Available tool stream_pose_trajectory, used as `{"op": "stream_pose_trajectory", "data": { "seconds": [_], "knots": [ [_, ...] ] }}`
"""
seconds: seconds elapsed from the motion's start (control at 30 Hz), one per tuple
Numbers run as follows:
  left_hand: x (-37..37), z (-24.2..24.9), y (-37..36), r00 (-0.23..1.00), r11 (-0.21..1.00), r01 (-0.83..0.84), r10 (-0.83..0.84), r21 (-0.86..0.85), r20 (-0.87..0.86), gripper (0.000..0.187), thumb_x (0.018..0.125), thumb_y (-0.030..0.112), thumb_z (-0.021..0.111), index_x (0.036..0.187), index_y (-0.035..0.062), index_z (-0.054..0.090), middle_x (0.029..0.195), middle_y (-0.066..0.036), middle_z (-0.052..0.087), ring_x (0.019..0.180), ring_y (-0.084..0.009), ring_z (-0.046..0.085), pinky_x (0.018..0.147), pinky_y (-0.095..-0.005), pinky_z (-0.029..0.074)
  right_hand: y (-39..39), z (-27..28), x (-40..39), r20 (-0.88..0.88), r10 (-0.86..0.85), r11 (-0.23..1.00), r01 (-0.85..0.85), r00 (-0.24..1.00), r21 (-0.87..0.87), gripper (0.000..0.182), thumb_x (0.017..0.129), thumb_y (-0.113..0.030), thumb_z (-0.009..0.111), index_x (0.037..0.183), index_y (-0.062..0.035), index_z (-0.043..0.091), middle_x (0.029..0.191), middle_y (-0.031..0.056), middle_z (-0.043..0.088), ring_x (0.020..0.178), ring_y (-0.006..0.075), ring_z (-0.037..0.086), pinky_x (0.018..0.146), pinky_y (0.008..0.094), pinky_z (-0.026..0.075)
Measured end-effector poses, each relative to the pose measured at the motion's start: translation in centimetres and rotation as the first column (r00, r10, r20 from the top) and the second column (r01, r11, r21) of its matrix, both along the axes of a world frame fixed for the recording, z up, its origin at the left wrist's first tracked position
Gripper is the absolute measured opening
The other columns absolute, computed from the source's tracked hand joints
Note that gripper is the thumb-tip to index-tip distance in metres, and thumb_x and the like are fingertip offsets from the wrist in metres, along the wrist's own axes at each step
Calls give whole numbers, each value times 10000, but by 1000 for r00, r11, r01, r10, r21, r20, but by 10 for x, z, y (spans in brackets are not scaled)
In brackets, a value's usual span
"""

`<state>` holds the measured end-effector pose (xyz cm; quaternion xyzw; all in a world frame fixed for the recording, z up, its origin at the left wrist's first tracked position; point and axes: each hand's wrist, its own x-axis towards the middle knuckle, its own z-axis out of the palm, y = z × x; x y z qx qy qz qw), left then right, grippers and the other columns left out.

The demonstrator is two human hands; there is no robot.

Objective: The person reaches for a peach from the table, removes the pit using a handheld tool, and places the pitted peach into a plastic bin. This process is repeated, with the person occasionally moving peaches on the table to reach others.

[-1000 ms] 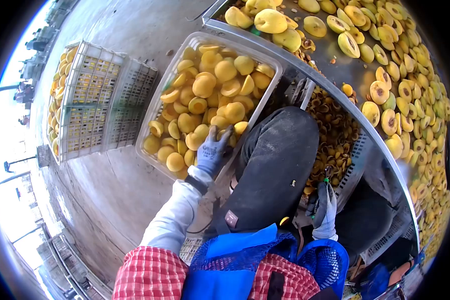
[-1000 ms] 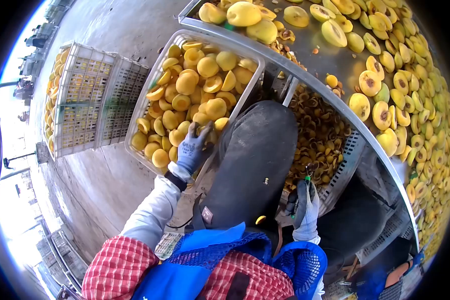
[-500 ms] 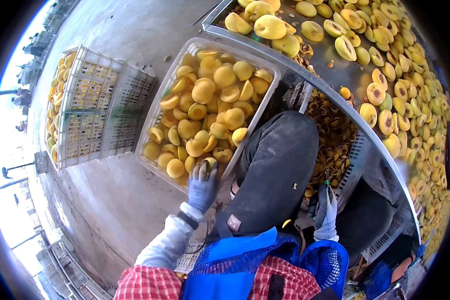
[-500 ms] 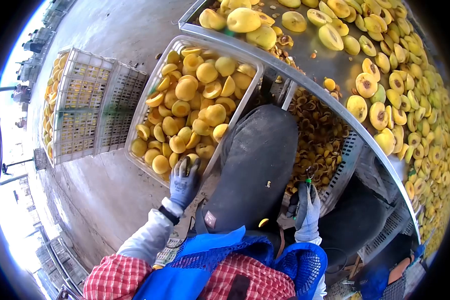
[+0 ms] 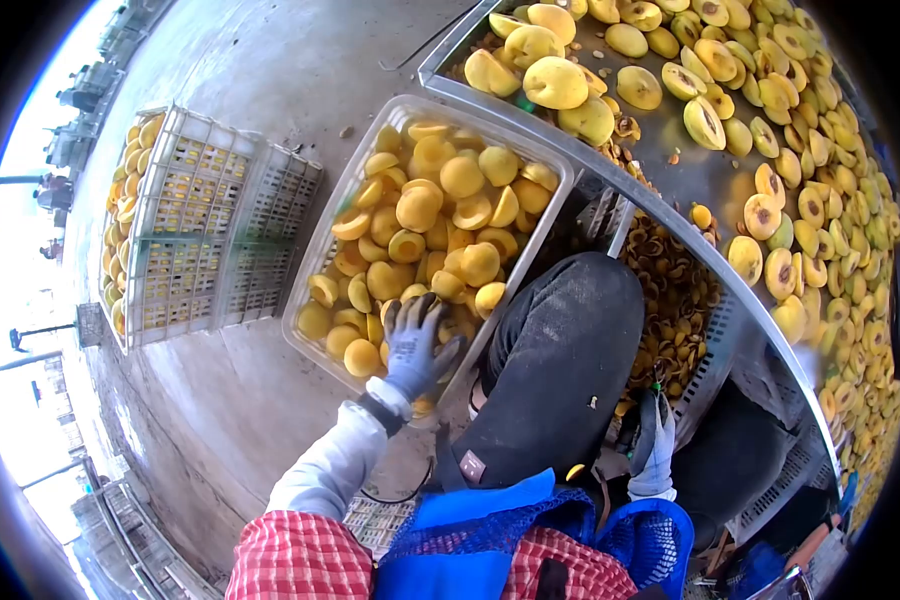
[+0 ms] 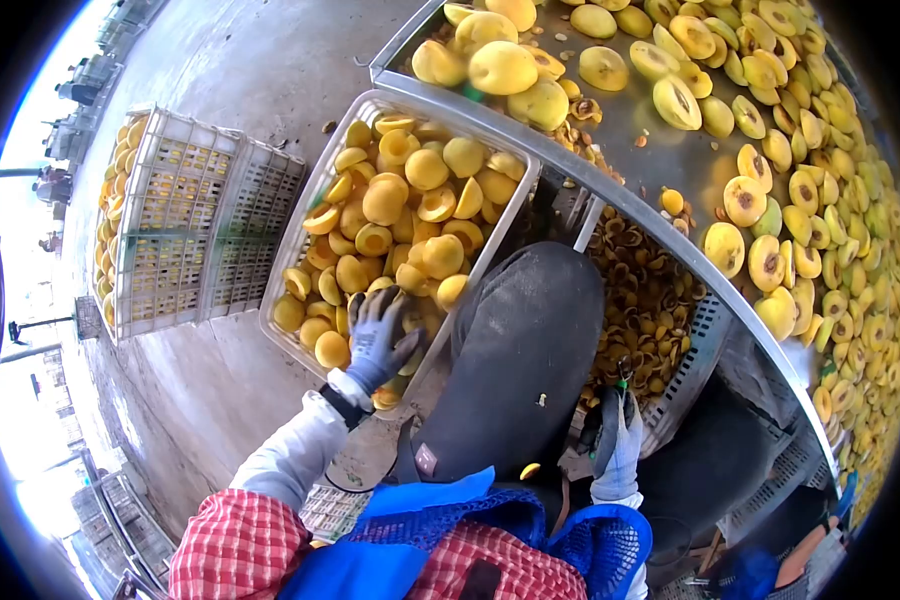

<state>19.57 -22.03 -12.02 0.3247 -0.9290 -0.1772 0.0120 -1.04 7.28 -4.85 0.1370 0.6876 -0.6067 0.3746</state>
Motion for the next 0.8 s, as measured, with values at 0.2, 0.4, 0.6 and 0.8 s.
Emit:
{"op": "stream_pose_trajectory", "data": {
  "seconds": [0.2, 0.4, 0.6, 0.8],
  "knots": [
    [-36, 17, -108, 917, 952, -283, 232, -118, -325, 608, 748, 242, 747, 1262, 45, 489, 1195, -182, 551, 1077, -326, 542, 943, -402, 416, 2, -10, 0, 72, 2, 998, 3, 997, -66, 210, 959, -247, 521, 1015, -49, 560, 581, 24, 521, 396, 106, 461, 350, 230, 360],
    [-102, -13, -122, 991, 950, -71, 101, -303, 85, 720, 686, 250, 772, 1327, 246, 445, 1263, -181, 475, 1092, -363, 505, 944, -421, 434, -22, -16, 3, 22, -178, 983, 179, 984, -48, 168, 958, -220, 524, 1010, -63, 547, 606, 9, 523, 414, 95, 468, 371, 232, 375],
    [-98, -10, -170, 905, 942, -230, 300, 245, -302, 600, 695, 232, 777, 1234, 164, 523, 1109, -184, 545, 1002, -374, 569, 892, -412, 472, -1, -6, -3, 42, -19, 1000, 19, 999, -2, 170, 956, -236, 530, 1010, -76, 542, 628, 19, 534, 403, 105, 459, 366, 237, 369],
    [-130, 41, -60, 947, 995, 92, -74, 42, -313, 671, 686, 254, 772, 1294, 195, 496, 1196, -178, 486, 1099, -365, 506, 927, -427, 443, -22, -12, -1, 72, -217, 975, 219, 974, -28, 111, 954, -182, 532, 997, -81, 549, 649, -12, 531, 475, 79, 485, 412, 209, 383]
  ]
}}
